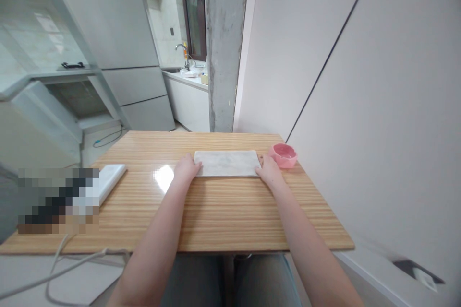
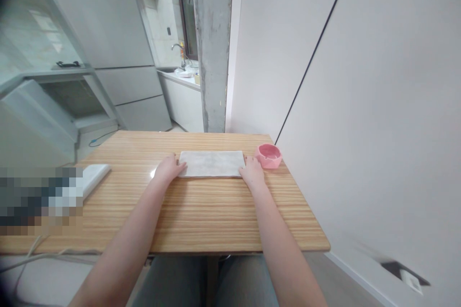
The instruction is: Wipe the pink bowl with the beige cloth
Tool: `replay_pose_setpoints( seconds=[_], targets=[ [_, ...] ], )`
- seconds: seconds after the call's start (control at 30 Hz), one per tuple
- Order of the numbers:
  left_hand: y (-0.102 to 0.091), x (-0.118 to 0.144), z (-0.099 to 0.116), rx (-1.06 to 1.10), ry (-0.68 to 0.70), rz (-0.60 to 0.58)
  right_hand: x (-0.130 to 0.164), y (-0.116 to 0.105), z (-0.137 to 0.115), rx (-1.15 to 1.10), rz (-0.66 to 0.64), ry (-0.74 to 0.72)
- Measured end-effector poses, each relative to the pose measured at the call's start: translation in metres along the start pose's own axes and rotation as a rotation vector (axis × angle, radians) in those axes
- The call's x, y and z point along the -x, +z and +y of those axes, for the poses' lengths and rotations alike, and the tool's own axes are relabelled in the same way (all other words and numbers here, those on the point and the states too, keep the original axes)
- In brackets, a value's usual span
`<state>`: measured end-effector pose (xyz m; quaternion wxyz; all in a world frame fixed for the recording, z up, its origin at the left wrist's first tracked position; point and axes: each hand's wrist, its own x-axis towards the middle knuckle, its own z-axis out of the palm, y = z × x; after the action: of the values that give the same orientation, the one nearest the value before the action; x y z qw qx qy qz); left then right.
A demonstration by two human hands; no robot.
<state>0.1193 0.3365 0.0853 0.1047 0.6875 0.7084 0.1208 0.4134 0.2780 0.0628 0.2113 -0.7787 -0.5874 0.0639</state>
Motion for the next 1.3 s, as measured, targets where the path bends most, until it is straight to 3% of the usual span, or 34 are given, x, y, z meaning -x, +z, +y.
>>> replay_pose_setpoints(
  seconds=[0.17, 0.4, 0.57, 0.63, 0.73, 0.83, 0.93, 1.03, 1.17, 1.3],
  targets=[
    [-0.003, 0.002, 0.003, 0.196, 0.008, -0.121, 0.001, 0.002, -0.002, -0.052, -0.072, -0.001],
    [-0.010, 0.004, 0.012, 0.536, 0.065, -0.168, -0.001, 0.003, 0.000, -0.082, -0.115, 0.056],
    [-0.010, -0.002, 0.015, 0.783, -0.026, -0.020, 0.002, 0.000, -0.001, -0.011, -0.011, 0.075],
    [-0.009, -0.004, 0.017, 0.818, -0.047, 0.072, 0.003, 0.000, -0.004, 0.028, 0.007, -0.011],
    [-0.007, 0.002, 0.026, 0.839, -0.030, 0.218, 0.007, 0.004, -0.014, 0.031, -0.070, -0.174],
    [0.001, 0.018, 0.043, 0.762, 0.148, 0.290, 0.011, 0.012, -0.027, -0.019, -0.141, -0.322],
    [0.017, 0.032, 0.060, 0.607, 0.457, 0.149, 0.014, 0.022, -0.039, -0.065, -0.170, -0.461],
    [0.035, 0.036, 0.070, 0.484, 0.681, -0.018, 0.016, 0.025, -0.044, -0.105, -0.184, -0.486],
    [0.045, 0.035, 0.073, 0.427, 0.743, -0.102, 0.015, 0.024, -0.044, -0.165, -0.181, -0.486],
    [0.040, 0.041, 0.074, 0.498, 0.789, -0.151, 0.011, 0.021, -0.041, -0.243, -0.189, -0.410]
  ],
)
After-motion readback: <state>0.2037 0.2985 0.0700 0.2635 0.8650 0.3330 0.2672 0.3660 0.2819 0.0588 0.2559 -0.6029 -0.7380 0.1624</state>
